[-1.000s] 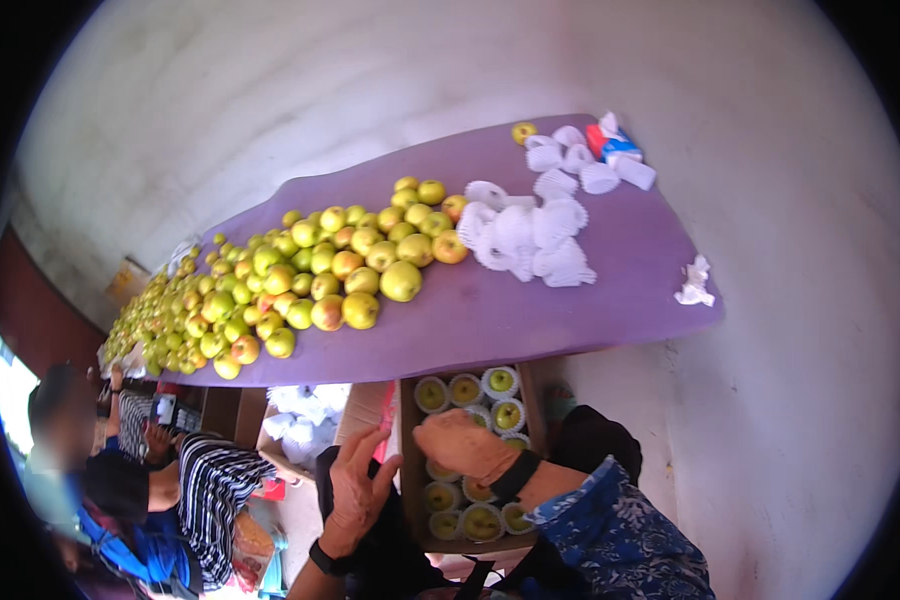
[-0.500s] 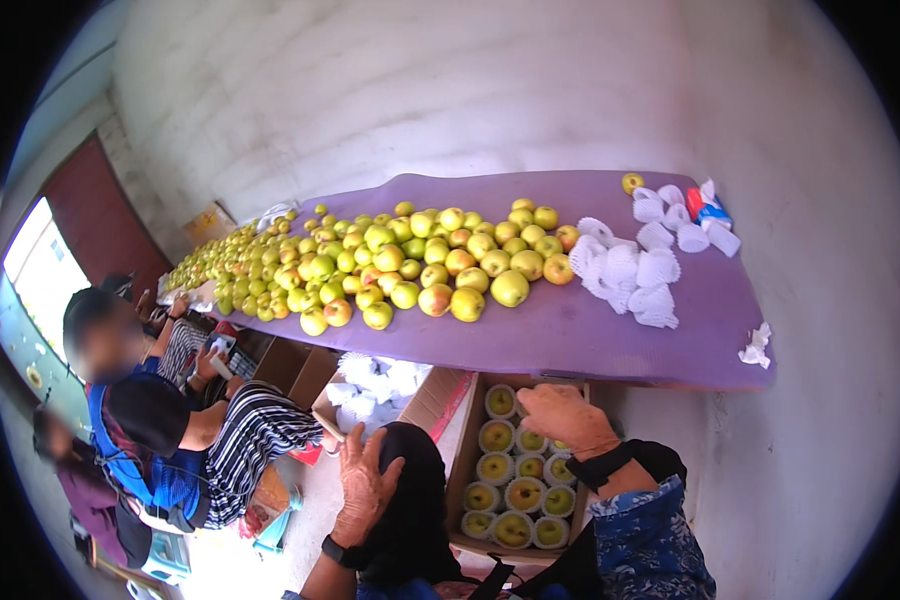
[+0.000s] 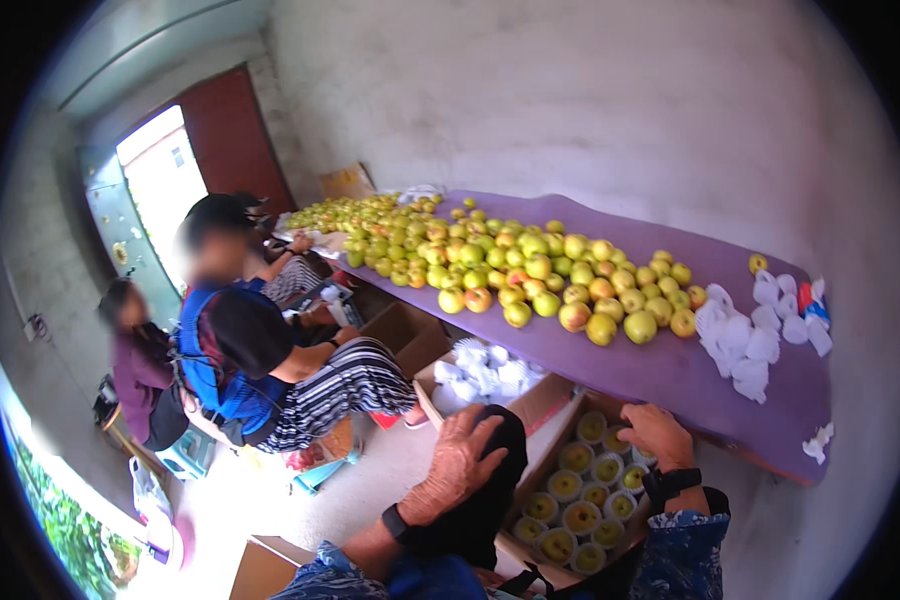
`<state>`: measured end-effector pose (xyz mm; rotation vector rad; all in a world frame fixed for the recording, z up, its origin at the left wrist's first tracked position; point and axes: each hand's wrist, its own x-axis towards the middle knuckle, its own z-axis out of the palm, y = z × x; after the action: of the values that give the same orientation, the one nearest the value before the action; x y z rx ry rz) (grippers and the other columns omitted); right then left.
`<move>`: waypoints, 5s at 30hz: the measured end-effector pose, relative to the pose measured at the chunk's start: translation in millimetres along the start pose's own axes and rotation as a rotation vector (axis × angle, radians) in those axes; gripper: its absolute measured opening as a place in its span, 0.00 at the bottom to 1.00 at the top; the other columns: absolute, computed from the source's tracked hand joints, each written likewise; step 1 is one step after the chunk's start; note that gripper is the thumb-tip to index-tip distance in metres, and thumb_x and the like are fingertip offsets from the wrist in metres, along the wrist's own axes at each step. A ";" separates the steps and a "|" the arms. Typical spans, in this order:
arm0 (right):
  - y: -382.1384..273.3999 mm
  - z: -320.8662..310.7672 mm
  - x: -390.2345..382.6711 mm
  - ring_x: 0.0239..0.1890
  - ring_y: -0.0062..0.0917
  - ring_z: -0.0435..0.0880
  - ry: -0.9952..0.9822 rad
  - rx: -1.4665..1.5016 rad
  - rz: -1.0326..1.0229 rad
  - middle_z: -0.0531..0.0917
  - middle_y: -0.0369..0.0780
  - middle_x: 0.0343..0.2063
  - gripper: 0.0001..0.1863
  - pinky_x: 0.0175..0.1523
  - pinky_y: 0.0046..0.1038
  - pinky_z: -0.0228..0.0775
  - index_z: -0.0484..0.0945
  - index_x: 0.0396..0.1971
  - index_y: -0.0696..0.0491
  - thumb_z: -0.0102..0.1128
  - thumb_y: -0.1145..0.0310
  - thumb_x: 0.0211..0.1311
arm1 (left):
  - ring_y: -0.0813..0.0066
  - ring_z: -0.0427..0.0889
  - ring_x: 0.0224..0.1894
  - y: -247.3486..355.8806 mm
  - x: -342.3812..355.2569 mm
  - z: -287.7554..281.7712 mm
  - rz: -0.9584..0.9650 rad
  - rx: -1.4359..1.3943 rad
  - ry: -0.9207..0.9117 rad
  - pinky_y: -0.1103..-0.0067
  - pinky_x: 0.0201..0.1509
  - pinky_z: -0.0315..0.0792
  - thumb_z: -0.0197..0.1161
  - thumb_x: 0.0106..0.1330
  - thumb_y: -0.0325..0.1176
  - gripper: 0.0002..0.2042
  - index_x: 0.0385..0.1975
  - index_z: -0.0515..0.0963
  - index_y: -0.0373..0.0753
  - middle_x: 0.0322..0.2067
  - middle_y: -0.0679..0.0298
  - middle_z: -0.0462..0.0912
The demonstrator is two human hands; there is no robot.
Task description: Pack apples into a cardboard box with protective foam sleeves.
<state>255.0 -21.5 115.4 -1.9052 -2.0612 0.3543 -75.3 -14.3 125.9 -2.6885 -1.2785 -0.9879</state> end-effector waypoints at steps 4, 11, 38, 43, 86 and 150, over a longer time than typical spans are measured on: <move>-6.0 6.7 15.2 0.50 0.43 0.78 -0.128 -0.066 0.037 0.82 0.48 0.43 0.20 0.54 0.40 0.70 0.78 0.44 0.55 0.66 0.61 0.53 | 0.46 0.70 0.57 -7.4 -1.9 -22.8 -0.016 0.006 0.031 0.59 0.60 0.66 0.70 0.55 0.35 0.24 0.53 0.74 0.39 0.56 0.47 0.70; -15.3 23.4 29.5 0.51 0.42 0.77 -0.205 -0.071 0.032 0.82 0.47 0.45 0.21 0.55 0.40 0.69 0.76 0.47 0.54 0.65 0.61 0.55 | 0.49 0.72 0.57 -39.7 16.0 -11.9 -0.132 -0.131 0.066 0.62 0.60 0.68 0.68 0.57 0.35 0.21 0.51 0.76 0.40 0.54 0.49 0.72; -23.7 65.4 55.7 0.41 0.43 0.81 -0.338 -0.173 -0.020 0.82 0.48 0.34 0.12 0.47 0.42 0.73 0.76 0.36 0.55 0.62 0.66 0.53 | 0.53 0.76 0.51 -17.2 227.8 46.9 -0.009 -0.881 0.318 0.69 0.55 0.71 0.65 0.59 0.26 0.16 0.47 0.75 0.39 0.50 0.54 0.74; -12.3 79.5 49.5 0.36 0.45 0.83 -0.211 -0.097 -0.141 0.82 0.49 0.31 0.12 0.43 0.43 0.75 0.76 0.34 0.55 0.62 0.65 0.52 | 0.51 0.78 0.47 -11.5 245.3 68.0 0.088 -0.711 0.488 0.70 0.45 0.75 0.65 0.59 0.25 0.16 0.46 0.74 0.40 0.49 0.54 0.73; -34.5 89.6 29.1 0.65 0.33 0.64 -0.705 -0.124 -0.219 0.66 0.45 0.63 0.27 0.67 0.37 0.53 0.53 0.70 0.49 0.30 0.59 0.75 | 0.80 0.79 0.39 -60.6 221.4 107.0 -0.395 -1.243 0.178 0.80 0.42 0.73 0.58 0.69 0.30 0.09 0.46 0.76 0.35 0.36 0.63 0.83; -198.5 -76.3 143.2 0.45 0.29 0.81 -0.373 1.014 -0.748 0.81 0.48 0.44 0.17 0.50 0.28 0.73 0.75 0.49 0.62 0.58 0.67 0.66 | 0.87 0.74 0.36 -79.5 223.0 109.7 -0.462 -1.235 0.219 0.84 0.40 0.70 0.57 0.70 0.29 0.09 0.45 0.76 0.33 0.31 0.71 0.79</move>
<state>92.6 102.1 270.6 -0.4693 -1.9892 1.2884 32.7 222.9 138.7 -2.7342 -1.5908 -2.7978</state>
